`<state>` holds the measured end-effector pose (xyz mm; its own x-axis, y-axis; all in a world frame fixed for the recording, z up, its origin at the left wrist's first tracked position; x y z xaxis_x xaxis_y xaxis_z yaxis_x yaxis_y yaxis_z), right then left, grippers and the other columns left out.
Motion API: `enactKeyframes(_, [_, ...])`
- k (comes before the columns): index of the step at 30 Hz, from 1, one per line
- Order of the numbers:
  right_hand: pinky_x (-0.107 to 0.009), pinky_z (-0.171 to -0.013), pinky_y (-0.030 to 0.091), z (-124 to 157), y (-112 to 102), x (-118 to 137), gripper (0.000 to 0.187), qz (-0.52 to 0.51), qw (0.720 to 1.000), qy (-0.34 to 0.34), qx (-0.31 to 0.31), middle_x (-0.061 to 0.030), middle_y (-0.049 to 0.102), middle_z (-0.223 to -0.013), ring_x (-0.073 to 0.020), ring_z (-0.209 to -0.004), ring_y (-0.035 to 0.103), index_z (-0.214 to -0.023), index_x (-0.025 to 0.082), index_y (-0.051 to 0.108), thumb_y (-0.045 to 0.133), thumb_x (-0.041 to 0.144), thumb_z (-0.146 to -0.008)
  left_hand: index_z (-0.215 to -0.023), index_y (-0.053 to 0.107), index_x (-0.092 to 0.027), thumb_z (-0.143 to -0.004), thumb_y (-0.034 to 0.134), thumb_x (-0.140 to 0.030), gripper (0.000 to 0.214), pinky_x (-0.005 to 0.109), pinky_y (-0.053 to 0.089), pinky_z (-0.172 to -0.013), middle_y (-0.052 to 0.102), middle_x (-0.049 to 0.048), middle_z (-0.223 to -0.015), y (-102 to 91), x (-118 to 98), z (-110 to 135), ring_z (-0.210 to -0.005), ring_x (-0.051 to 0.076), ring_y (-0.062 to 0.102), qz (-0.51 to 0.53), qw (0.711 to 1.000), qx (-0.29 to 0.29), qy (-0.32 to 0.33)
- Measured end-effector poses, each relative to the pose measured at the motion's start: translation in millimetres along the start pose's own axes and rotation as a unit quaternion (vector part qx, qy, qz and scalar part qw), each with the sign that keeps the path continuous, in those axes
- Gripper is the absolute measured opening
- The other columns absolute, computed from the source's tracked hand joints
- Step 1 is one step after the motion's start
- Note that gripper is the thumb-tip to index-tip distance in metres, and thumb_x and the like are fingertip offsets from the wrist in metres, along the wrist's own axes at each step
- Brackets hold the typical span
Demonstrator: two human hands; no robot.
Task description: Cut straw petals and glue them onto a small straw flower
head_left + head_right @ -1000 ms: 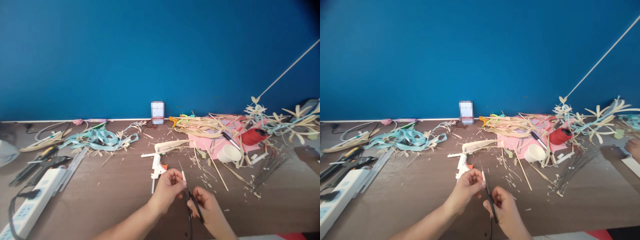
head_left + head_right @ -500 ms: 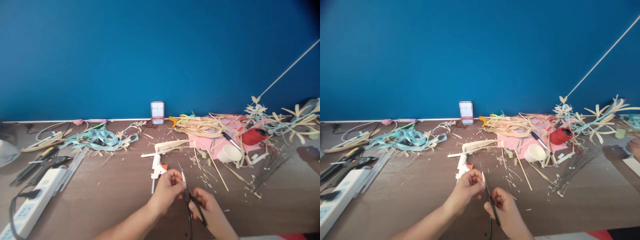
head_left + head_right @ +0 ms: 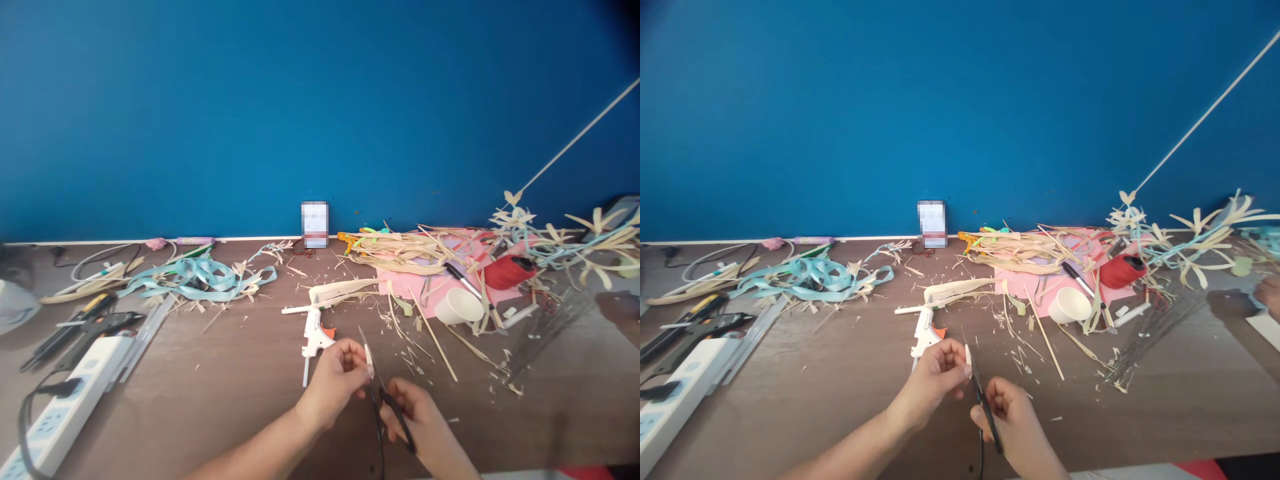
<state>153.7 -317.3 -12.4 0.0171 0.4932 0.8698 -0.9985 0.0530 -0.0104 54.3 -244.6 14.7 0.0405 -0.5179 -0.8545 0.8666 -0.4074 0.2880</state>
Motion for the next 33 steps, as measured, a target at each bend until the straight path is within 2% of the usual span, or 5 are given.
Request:
enactKeyframes(8, [-0.018,-0.042,0.028,1,0,2,0.030,0.001,1.000,-0.012,0.016,0.0101,0.036,-0.046,-0.0053,-0.040,0.036,-0.058,0.020,0.034,0.061,0.033,-0.064,-0.067,0.047,-0.015,-0.061,0.062,-0.022,0.018,0.018,0.038,-0.042,0.047,-0.0037,-0.056,-0.1,0,1,-0.050,0.008,0.045,-0.001,1.000,0.002,-0.001])
enactKeyframes(17, [-0.021,-0.043,0.031,-4,-18,-1,0.029,0.124,0.991,-0.009,-0.058,0.0066,0.047,-0.039,-0.0091,-0.039,0.041,-0.057,0.021,0.038,0.058,0.040,-0.065,-0.067,0.055,-0.013,-0.059,0.066,-0.026,0.018,0.018,0.038,-0.043,0.048,-0.0026,-0.056,-2.2,6,-1,-0.052,0.008,0.047,0.026,1.000,0.003,-0.015])
enactKeyframes(25, [-0.027,-0.055,0.036,-2,-69,6,0.017,0.468,0.860,-0.031,-0.203,-0.0027,0.064,-0.068,-0.0212,-0.063,0.060,-0.076,0.022,0.050,0.059,0.031,-0.066,-0.065,0.059,-0.012,-0.064,0.063,-0.034,0.022,0.017,0.039,-0.044,0.055,0.0015,-0.062,-7.9,7,-1,-0.057,0.010,0.050,0.037,0.999,0.006,-0.032])
enactKeyframes(29, [-0.026,-0.054,0.034,-7,-64,12,0.014,0.535,0.819,-0.055,-0.199,-0.0064,0.062,-0.081,-0.0204,-0.065,0.060,-0.078,0.020,0.051,0.058,0.021,-0.066,-0.067,0.056,-0.013,-0.066,0.061,-0.034,0.021,0.016,0.038,-0.043,0.058,0.0027,-0.069,-5.7,7,-1,-0.060,0.010,0.053,0.047,0.998,0.014,-0.034])
enactKeyframes(33, [-0.025,-0.051,0.029,-12,-58,13,0.008,0.556,0.825,-0.026,-0.102,-0.0016,0.060,-0.059,-0.0195,-0.059,0.057,-0.060,0.020,0.052,0.060,0.019,-0.063,-0.070,0.052,-0.014,-0.070,0.057,-0.033,0.019,0.016,0.036,-0.043,0.062,0.0030,-0.070,-3.1,9,0,-0.051,0.008,0.055,0.041,0.998,0.028,-0.049])
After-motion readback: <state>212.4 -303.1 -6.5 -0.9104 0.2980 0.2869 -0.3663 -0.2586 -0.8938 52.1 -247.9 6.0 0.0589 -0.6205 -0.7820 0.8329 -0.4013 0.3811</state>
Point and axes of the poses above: each hand's wrist, its own z-axis away from the middle knuckle, its own y-axis out of the palm, x = y × z, the point moved 6 cm from there along -z, towards the middle knuckle
